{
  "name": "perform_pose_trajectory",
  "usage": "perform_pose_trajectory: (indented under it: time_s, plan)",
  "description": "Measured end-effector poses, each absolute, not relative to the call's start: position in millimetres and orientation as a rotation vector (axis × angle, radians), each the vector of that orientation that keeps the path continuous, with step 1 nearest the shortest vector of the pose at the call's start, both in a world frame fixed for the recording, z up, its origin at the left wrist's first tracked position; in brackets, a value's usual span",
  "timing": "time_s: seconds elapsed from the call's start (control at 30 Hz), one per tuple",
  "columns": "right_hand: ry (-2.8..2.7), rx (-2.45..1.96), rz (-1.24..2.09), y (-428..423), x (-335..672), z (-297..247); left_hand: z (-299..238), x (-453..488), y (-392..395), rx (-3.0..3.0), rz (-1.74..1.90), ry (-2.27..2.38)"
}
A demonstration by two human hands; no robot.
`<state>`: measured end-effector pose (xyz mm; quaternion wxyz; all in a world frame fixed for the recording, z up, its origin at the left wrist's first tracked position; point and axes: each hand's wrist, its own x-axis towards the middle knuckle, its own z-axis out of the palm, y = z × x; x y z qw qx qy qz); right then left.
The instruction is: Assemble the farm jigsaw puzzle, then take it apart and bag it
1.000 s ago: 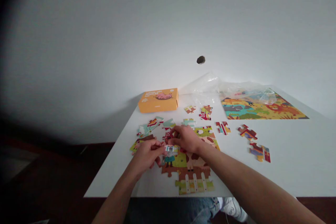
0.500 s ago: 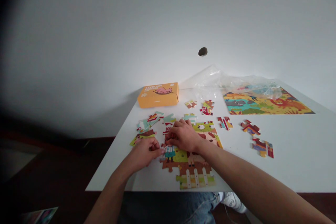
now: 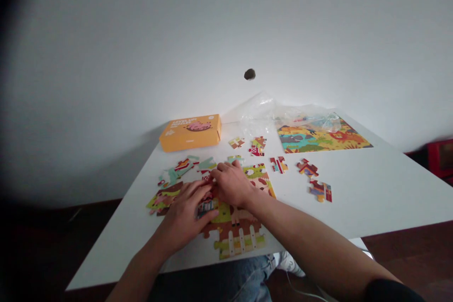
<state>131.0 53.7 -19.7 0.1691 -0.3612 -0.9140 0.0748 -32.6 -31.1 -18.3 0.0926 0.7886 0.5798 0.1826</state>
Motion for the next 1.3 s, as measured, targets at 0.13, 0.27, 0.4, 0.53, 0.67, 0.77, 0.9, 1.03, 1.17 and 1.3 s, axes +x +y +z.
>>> perform_pose_trajectory:
  time_s: [0.13, 0.27, 0.4, 0.53, 0.67, 0.77, 0.9, 1.03, 1.17, 1.3]
  plan:
    - [-2.414, -1.33, 0.166, 83, 193, -3, -28, -23, -30, 2.382, 0.32, 1.628]
    - [-2.473, -1.647, 0.249, 106, 273, 1, -30, -24, -27, 2.363, 0.214, 1.593]
    - [-2.611, -1.629, 0.435, 109, 307, -8, -27, -26, -25, 2.341, 0.207, 1.572]
    - [-2.514, -1.644, 0.526, 112, 309, -16, -23, -27, -28, 2.319, 0.175, 1.534]
    - [-2.414, -1.606, 0.477, 118, 309, -17, -23, -22, -37, 2.312, 0.155, 1.473]
    - [-2.25, -1.546, 0.402, 115, 297, -10, -23, -11, -42, 2.317, 0.171, 1.421]
    - [-2.053, -1.378, 0.676, 98, 251, 2, -24, 5, -43, 2.333, 0.329, 1.369]
    - [-2.078, -1.231, 0.852, 86, 195, 3, -26, -2, -31, 2.145, 0.777, 1.626]
    - [-2.17, -1.154, 0.91, 85, 160, -15, -31, -26, -10, 1.726, 1.165, 1.935]
    - [-2.186, -1.069, 0.971, 82, 147, -33, -35, -35, 4, 1.624, 1.106, 1.899]
